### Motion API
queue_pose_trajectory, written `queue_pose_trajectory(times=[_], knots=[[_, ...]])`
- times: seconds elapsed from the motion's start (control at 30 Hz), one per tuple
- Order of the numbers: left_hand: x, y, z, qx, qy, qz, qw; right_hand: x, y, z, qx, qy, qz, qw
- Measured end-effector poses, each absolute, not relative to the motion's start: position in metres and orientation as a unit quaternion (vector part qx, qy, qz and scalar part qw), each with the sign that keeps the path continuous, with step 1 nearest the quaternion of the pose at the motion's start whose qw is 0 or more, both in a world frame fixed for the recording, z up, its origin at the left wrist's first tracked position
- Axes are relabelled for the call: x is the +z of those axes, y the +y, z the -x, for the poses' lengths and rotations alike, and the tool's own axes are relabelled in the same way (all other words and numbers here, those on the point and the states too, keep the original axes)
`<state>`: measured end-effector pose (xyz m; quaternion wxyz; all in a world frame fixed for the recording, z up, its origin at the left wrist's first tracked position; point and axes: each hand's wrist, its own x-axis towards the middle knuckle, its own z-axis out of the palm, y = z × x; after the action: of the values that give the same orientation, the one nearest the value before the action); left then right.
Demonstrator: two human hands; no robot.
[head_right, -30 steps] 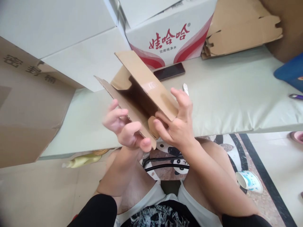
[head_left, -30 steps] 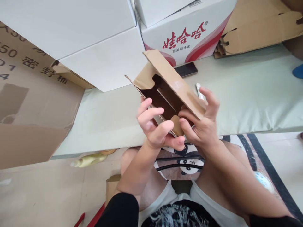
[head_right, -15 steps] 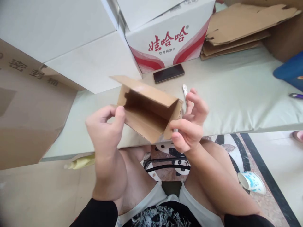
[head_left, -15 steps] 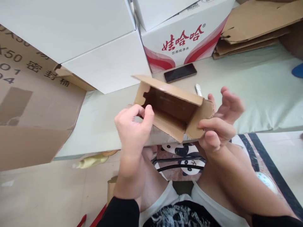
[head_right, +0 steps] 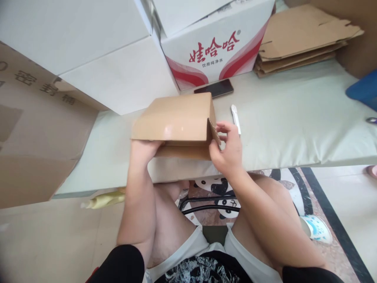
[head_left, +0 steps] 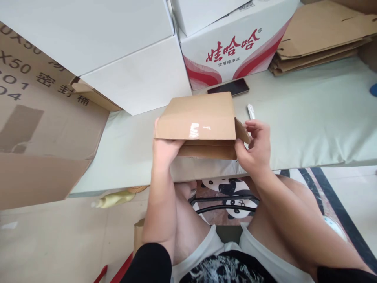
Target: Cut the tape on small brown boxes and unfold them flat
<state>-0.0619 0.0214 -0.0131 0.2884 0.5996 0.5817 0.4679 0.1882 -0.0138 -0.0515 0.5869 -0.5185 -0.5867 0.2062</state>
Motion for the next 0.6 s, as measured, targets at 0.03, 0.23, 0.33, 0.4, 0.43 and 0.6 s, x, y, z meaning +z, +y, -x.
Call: queue_pose_trajectory(times=[0.03, 0.23, 0.33, 0.4, 0.43, 0.6], knots=[[-0.016, 0.023, 0.061, 0.467, 0.599, -0.593, 0.268, -0.051, -0.014, -0.189, 0.206, -0.596, 0.53, 0.567], [-0.031, 0.032, 0.07, 0.472, 0.592, -0.576, 0.309, -0.053, -0.009, -0.199, 0.231, -0.589, 0.576, 0.518], [-0.031, 0.03, 0.084, 0.461, 0.543, -0.595, 0.374, -0.059, -0.003, -0.208, 0.261, -0.551, 0.606, 0.511], [-0.029, 0.028, 0.091, 0.444, 0.511, -0.588, 0.443, -0.062, 0.0, -0.213, 0.283, -0.527, 0.607, 0.524], [-0.029, 0.027, 0.094, 0.438, 0.493, -0.576, 0.483, -0.063, 0.002, -0.215, 0.286, -0.52, 0.599, 0.538], [-0.026, 0.029, 0.101, 0.491, 0.488, -0.497, 0.523, -0.064, 0.002, -0.22, 0.241, -0.548, 0.536, 0.596]])
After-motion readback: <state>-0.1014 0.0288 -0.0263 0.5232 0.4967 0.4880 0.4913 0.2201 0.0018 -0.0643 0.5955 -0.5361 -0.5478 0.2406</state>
